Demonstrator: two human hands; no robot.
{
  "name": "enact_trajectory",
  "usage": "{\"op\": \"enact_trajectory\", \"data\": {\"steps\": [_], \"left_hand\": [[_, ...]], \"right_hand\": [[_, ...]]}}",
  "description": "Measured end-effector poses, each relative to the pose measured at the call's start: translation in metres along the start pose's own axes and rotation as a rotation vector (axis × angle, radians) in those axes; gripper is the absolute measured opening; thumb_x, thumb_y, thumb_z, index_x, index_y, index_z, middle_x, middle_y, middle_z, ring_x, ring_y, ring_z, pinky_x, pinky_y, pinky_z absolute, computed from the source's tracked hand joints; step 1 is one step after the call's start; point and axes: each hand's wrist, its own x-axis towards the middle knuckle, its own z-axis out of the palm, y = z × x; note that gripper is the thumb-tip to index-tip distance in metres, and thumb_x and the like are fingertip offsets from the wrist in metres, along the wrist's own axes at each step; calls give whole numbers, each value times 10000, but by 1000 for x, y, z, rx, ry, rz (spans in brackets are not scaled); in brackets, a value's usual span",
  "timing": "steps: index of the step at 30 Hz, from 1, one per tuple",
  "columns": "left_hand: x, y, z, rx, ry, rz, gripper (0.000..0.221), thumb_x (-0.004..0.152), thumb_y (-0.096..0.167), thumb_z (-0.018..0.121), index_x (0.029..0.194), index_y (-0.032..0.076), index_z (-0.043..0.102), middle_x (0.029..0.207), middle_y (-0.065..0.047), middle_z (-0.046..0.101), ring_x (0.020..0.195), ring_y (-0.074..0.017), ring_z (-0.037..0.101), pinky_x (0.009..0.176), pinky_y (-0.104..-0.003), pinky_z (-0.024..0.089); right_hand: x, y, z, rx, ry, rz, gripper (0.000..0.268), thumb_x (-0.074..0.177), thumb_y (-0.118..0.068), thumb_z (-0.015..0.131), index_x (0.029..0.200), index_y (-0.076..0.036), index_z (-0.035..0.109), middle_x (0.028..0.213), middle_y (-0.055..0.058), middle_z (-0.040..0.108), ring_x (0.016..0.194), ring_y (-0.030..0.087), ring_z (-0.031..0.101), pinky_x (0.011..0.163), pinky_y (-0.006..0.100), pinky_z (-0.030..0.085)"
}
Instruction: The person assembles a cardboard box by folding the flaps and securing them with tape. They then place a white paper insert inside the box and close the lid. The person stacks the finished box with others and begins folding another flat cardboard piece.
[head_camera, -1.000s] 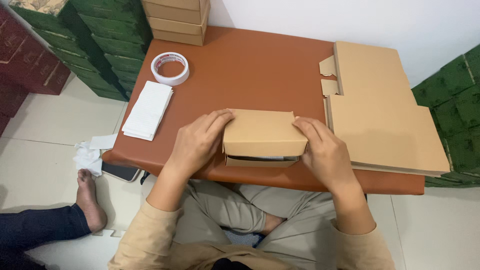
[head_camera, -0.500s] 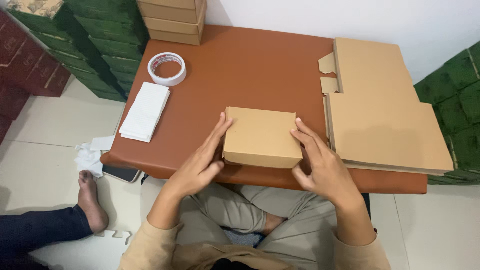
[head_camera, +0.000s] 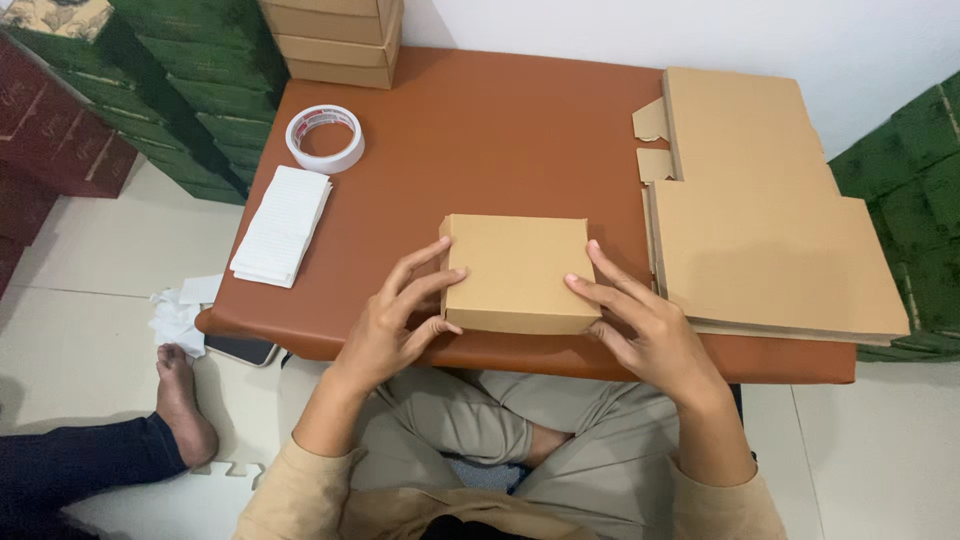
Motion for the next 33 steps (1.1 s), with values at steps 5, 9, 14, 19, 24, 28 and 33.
{"op": "enact_trajectory", "data": {"steps": [5,9,14,19,24,28,33], "left_hand": [[-1,9,0,9,-8,19,589,791,380,810,1308,168,622,1511,-160,480,1249,-436,586,968,-580,519],[-4,11,10,5,86,-9,409,868,238,774,1246,121,670,1481,-177,533,1243,-416,603,1006,-507,518],[1,41,7,0,36,-122,488,927,225,689,1338,11,538,1520,-300,445,1214,-509,572,953,-598,504],[7,47,20,44,7,-153,804,982,272,603,1571,-61,168,1546,-387,334,1361,-545,415,1047,-646,394],[6,46,26,-92,67,-316,717,1000,250,563,1575,-24,232,1481,-351,447,1359,-520,431,1072,-652,375],[24,54,-1,-106,49,-300,705,937,247,662,1503,-49,363,1359,-357,512,1303,-568,450,1048,-662,372],[58,29,-16,16,42,-417,543,1026,430,466,1428,82,576,1259,-271,655,1231,-518,551,1001,-648,427]], "right_hand": [[7,-23,-4,99,-8,-13,618,685,-167,885,1271,-147,691,1541,207,475,1281,412,558,1000,503,508],[1,-20,13,79,126,-10,495,775,-153,831,1254,-138,707,1492,194,543,1274,372,576,1002,442,517],[4,-37,23,84,209,43,461,827,-108,775,1279,-94,685,1428,239,578,1264,398,578,1004,477,517],[-12,-39,50,103,223,130,477,942,-93,638,1412,-46,579,1412,211,606,1298,392,554,1041,505,479],[-25,-29,73,-13,391,162,495,960,-53,616,1449,-22,548,1413,168,610,1240,324,605,986,427,519],[-7,-50,44,63,356,140,456,878,-42,719,1327,-16,650,1305,191,684,1184,380,646,953,478,534],[0,-50,30,44,345,75,417,809,-103,815,1214,-59,729,1194,128,749,1156,350,683,960,440,543]]}}
